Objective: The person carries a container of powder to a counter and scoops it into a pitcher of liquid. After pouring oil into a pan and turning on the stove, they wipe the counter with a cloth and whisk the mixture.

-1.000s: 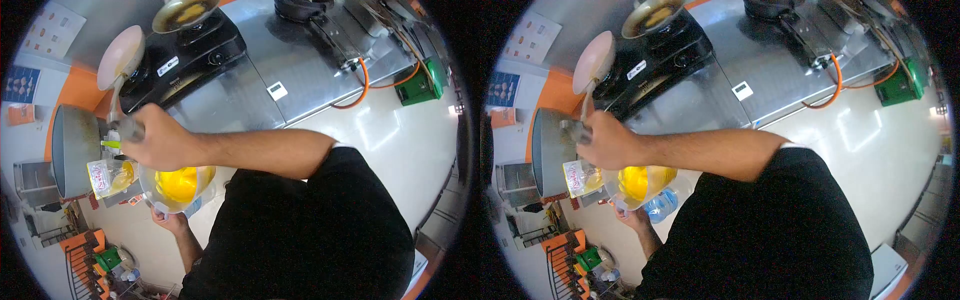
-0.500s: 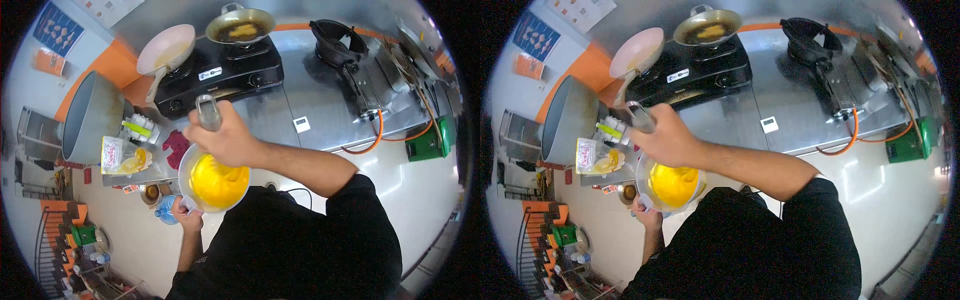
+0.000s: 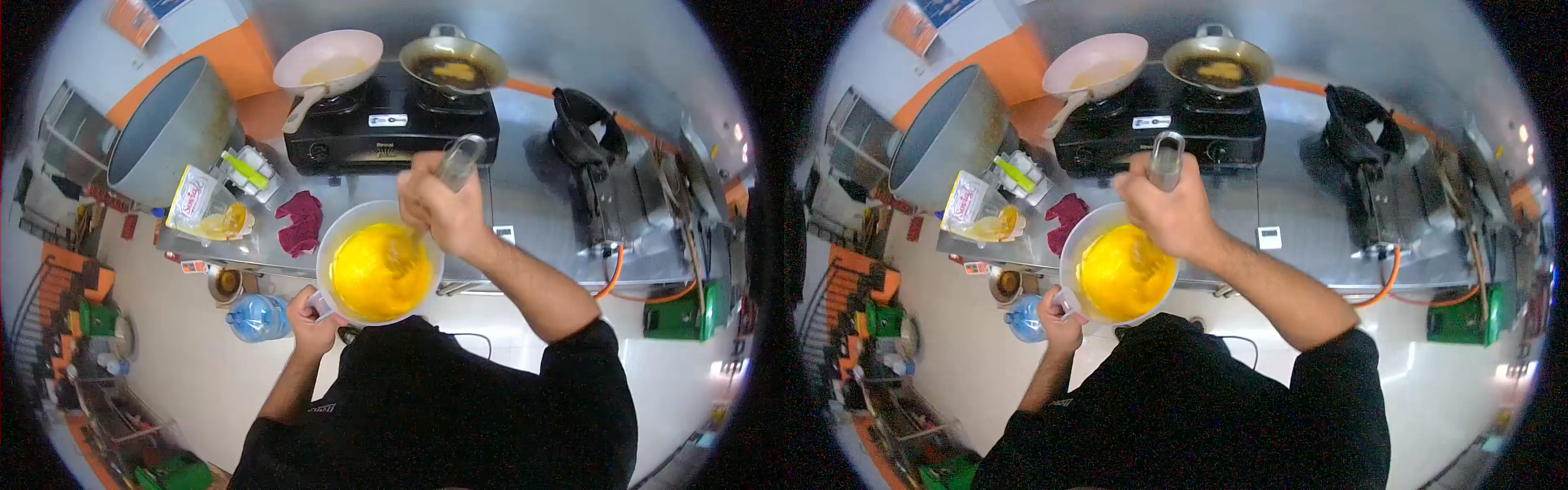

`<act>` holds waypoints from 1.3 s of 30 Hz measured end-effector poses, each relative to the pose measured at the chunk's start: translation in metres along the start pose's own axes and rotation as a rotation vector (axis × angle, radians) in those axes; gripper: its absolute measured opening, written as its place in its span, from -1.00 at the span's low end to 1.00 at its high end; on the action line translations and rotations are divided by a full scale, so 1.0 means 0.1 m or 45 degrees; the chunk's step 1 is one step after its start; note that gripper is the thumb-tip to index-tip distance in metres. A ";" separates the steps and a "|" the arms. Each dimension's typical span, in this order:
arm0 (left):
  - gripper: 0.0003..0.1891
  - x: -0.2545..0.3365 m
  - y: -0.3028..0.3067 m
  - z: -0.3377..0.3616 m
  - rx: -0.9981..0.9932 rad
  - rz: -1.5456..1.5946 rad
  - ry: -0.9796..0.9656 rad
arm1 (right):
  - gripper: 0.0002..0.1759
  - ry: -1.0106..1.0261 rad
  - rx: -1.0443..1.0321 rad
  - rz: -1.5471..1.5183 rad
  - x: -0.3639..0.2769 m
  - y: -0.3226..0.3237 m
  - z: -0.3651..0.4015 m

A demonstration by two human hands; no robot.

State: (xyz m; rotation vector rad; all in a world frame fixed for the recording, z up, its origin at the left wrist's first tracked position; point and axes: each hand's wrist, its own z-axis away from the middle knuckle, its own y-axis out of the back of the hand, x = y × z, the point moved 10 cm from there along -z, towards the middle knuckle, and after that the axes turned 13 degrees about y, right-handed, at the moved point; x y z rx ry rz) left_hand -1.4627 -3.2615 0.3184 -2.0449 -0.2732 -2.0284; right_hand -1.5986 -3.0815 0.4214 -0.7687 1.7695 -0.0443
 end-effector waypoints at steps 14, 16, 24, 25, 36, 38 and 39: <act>-0.79 -0.06 -0.13 -0.14 -0.029 -0.144 0.045 | -0.65 0.275 -0.015 -0.016 -0.34 0.10 -0.21; -0.78 -0.17 -0.13 -0.17 0.026 0.031 0.116 | -0.71 0.184 -0.078 0.072 -0.23 0.00 -0.05; -0.78 -0.15 -0.26 -0.21 -0.047 -0.117 0.046 | -0.76 0.216 -0.024 0.190 -0.17 0.05 -0.02; -0.78 -0.22 -0.29 -0.22 -0.073 -0.124 0.068 | -0.75 0.228 -0.013 0.139 -0.13 0.04 0.00; -0.81 -0.32 -0.40 -0.30 -0.026 -0.202 0.038 | -0.69 0.168 0.294 0.089 -0.10 0.76 -0.22; -0.79 -0.42 -0.47 -0.36 0.007 -0.184 0.046 | -0.68 0.111 0.435 0.216 0.05 0.90 -0.06; -0.78 -0.43 -0.51 -0.40 0.019 -0.160 0.059 | -0.67 0.080 0.502 0.267 0.13 0.99 -0.01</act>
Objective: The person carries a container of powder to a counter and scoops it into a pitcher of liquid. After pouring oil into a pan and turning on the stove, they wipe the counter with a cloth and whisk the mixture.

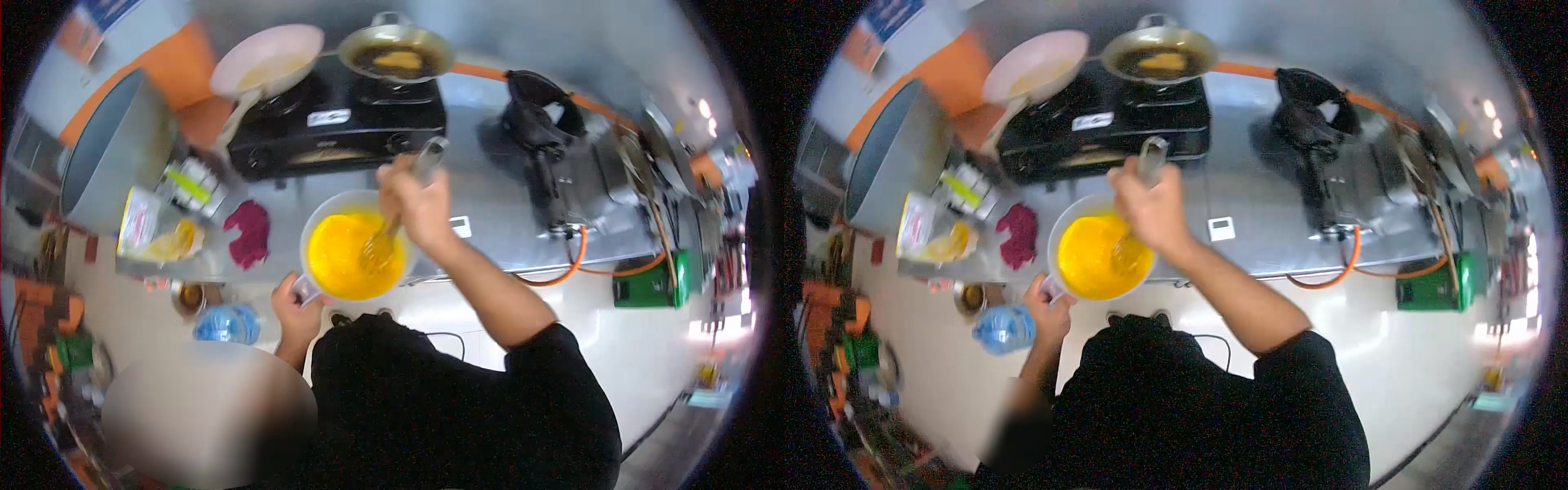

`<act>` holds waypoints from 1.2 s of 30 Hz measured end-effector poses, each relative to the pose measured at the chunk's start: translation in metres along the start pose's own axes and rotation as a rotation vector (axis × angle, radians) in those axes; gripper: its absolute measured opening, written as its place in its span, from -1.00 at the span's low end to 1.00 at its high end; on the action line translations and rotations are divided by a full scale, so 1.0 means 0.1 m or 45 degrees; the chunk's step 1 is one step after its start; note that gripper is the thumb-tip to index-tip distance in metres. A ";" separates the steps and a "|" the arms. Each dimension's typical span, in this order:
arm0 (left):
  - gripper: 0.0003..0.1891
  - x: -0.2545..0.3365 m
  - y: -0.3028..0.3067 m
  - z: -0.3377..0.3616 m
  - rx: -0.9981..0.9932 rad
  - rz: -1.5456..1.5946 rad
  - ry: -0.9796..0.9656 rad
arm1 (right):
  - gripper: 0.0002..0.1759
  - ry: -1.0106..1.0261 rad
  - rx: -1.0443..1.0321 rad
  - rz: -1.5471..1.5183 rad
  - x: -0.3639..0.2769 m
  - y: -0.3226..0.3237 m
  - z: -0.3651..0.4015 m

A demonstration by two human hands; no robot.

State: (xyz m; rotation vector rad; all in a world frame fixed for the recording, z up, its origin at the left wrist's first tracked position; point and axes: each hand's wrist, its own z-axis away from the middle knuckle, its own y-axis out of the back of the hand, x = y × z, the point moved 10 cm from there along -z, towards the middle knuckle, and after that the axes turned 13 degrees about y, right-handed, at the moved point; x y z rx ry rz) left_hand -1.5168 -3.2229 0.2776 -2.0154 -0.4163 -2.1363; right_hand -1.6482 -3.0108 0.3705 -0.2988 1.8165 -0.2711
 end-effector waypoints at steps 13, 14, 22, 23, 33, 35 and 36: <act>-0.75 -0.76 -0.35 -0.73 -0.045 0.062 -0.160 | -0.31 0.079 -0.136 0.824 0.75 0.84 -0.04; -0.74 -0.78 -0.35 -0.74 -0.037 0.066 -0.162 | -0.22 0.093 -0.155 0.830 0.61 0.81 -0.02; -0.57 -1.35 -0.01 -0.89 0.208 -0.447 -0.228 | -0.48 0.353 0.437 1.308 -1.32 3.62 0.07; -0.54 -1.63 0.14 -0.88 0.316 -0.616 -0.191 | -0.53 0.327 0.586 1.519 -1.66 4.24 0.12; -0.34 -1.61 0.12 0.18 1.054 -0.356 0.122 | -0.36 -0.460 0.838 2.627 -2.65 8.76 -0.06; -0.40 -1.94 0.31 0.40 1.010 -0.428 0.077 | -0.38 -0.577 0.707 2.470 -2.48 9.39 -0.14; -0.42 -1.97 0.25 0.54 1.033 -0.445 0.065 | -0.39 -0.641 0.605 2.365 -2.27 10.03 -0.12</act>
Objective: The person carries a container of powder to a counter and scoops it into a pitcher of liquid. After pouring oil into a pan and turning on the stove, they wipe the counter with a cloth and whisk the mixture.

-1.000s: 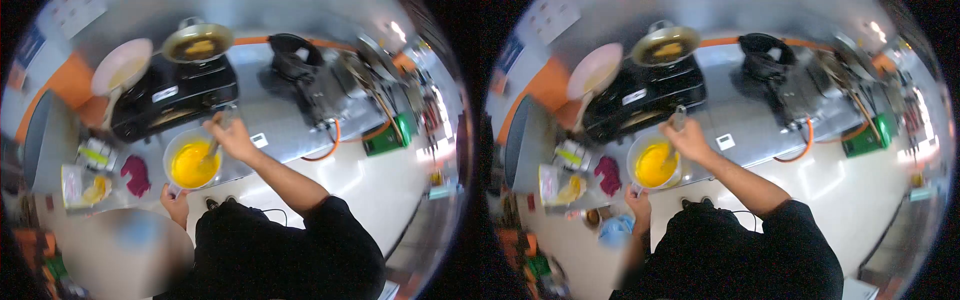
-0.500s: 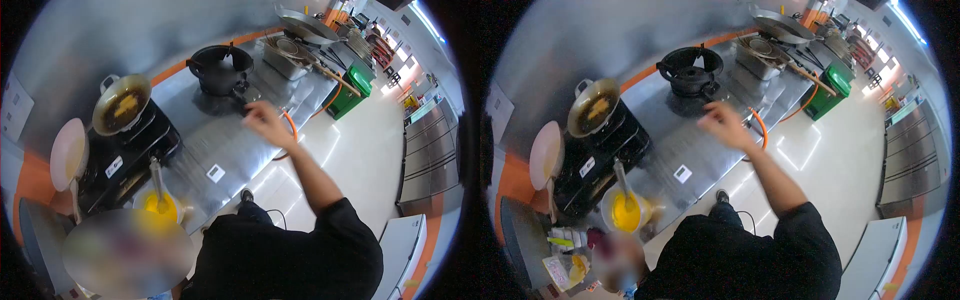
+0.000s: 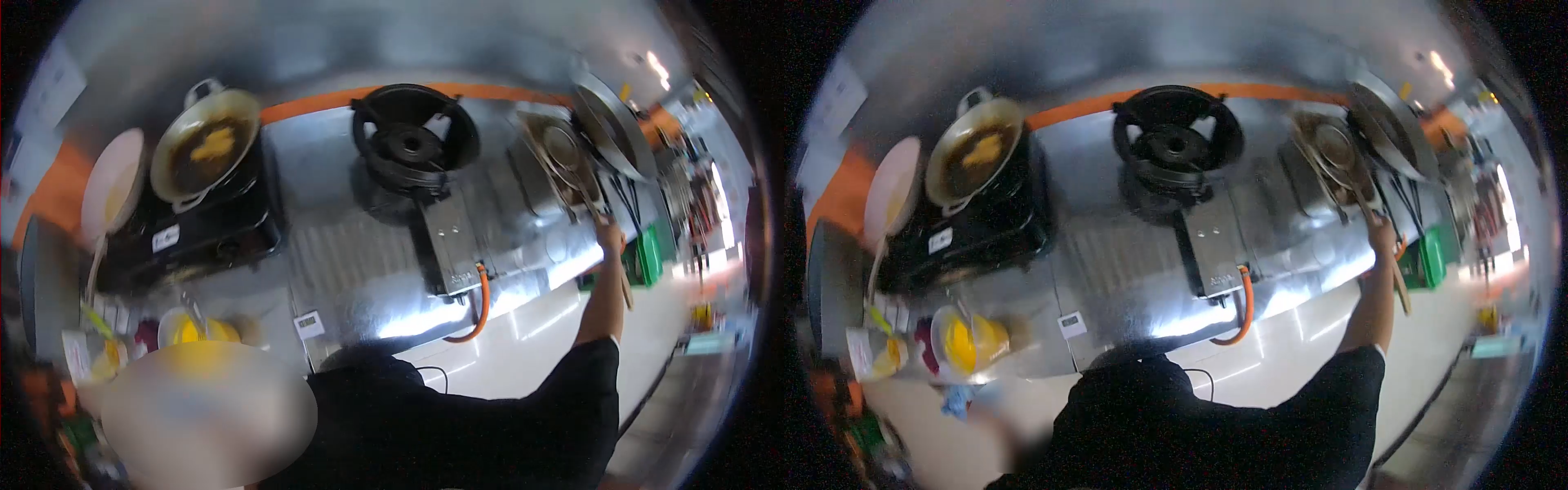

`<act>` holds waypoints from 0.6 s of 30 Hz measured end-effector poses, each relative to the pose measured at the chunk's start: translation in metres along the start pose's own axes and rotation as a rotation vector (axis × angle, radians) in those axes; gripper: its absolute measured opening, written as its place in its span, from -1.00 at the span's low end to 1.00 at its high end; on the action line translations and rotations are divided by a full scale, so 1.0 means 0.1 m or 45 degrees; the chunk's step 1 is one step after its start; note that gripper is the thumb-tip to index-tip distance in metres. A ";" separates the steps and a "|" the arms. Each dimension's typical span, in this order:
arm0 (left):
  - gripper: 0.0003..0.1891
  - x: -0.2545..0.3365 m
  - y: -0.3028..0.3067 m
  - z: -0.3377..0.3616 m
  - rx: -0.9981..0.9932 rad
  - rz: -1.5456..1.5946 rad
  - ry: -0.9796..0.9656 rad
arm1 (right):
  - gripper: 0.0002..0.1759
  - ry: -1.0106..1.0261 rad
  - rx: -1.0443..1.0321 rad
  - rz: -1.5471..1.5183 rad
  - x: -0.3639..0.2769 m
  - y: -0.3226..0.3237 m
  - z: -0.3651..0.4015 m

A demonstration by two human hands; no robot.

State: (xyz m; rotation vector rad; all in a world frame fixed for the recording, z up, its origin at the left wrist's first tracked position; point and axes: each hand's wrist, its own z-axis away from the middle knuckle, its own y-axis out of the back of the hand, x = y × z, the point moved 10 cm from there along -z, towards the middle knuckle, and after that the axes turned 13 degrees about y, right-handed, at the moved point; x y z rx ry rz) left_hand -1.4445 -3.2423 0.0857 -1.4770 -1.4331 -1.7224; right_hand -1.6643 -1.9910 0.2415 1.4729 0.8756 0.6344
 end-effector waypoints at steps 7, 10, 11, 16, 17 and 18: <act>-0.44 -0.34 0.46 0.47 0.113 -0.452 0.253 | -0.40 0.292 -0.044 0.077 -0.58 0.11 -0.27; -0.45 -0.38 0.54 0.55 0.097 -0.631 0.309 | -0.40 0.091 -0.157 -0.240 -0.54 0.06 -0.25; -0.45 -0.40 0.55 0.56 0.095 -0.668 0.304 | -0.41 -0.010 -0.178 -0.385 -0.56 0.07 -0.14; -0.42 -0.65 0.60 0.45 0.054 -0.781 0.402 | -0.57 0.354 0.089 -0.672 -1.67 0.79 0.48; -0.40 -0.75 0.62 0.41 0.036 -0.782 0.411 | -0.59 0.480 0.204 -0.704 -2.15 1.05 0.73; -0.39 -0.84 0.63 0.36 0.015 -0.787 0.409 | -0.61 0.612 0.305 -0.773 -2.65 1.29 1.01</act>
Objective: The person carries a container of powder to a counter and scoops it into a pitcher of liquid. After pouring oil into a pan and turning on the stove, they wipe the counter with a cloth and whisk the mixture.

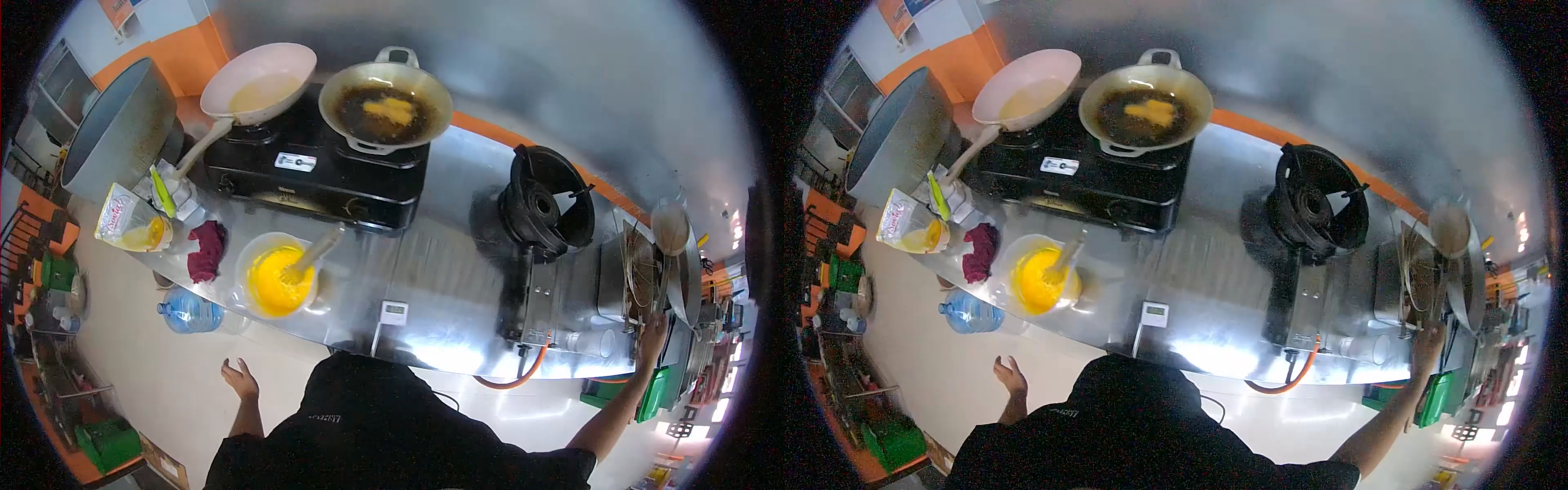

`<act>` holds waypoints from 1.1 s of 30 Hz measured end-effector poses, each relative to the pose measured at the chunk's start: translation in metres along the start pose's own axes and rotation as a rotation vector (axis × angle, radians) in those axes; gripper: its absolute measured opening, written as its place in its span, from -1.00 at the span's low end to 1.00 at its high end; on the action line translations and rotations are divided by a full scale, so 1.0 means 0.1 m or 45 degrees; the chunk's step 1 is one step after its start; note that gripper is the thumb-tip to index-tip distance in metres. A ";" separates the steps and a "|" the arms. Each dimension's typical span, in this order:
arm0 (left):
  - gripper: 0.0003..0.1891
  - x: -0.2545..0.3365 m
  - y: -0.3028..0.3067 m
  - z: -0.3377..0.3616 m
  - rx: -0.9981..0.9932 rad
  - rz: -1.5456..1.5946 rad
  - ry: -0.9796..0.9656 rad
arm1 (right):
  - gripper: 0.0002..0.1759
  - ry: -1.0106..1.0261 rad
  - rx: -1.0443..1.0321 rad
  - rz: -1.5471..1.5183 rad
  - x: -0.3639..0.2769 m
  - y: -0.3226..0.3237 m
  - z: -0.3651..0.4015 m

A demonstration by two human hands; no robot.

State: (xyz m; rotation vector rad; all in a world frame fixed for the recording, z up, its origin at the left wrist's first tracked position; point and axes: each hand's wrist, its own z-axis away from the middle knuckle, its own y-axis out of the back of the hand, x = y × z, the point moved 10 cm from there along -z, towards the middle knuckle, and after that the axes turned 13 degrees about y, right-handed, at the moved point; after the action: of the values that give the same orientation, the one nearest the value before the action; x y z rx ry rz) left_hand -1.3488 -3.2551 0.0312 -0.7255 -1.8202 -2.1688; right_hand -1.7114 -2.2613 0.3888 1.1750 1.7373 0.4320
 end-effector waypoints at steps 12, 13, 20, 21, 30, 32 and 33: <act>-0.27 -0.54 -0.24 -0.71 -0.117 0.025 -0.010 | -0.72 0.877 -0.307 0.174 -4.81 -2.65 -0.44; -0.27 -0.64 -0.24 -0.74 -0.104 0.017 0.001 | -0.77 0.831 -0.377 0.138 -4.81 -2.90 -0.49; -0.23 -1.14 -0.12 -0.72 -0.138 0.032 0.187 | -0.80 0.788 -0.539 0.473 -4.95 -3.52 -0.67; -0.23 -1.21 -0.11 -0.69 -0.160 0.026 0.239 | -0.79 0.808 -0.569 0.432 -4.94 -3.53 -0.67; -0.25 -1.39 -0.06 -0.65 -0.176 -0.063 0.298 | -0.86 -0.234 -1.135 -0.520 -4.63 -3.82 -0.35; -0.26 -1.33 -0.07 -0.71 -0.172 -0.056 0.249 | -0.87 -0.444 -1.132 -0.733 -4.62 -3.87 -0.27; -0.26 -1.29 -0.08 -0.74 -0.162 -0.040 0.221 | -0.87 -0.498 -1.130 -0.778 -4.62 -3.89 -0.24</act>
State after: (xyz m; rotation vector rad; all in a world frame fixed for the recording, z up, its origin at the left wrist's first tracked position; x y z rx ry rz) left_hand -1.2591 -3.3436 -0.0479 -0.5174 -1.6309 -2.3054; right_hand -1.8975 -2.8355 0.3590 0.0652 1.2374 0.4736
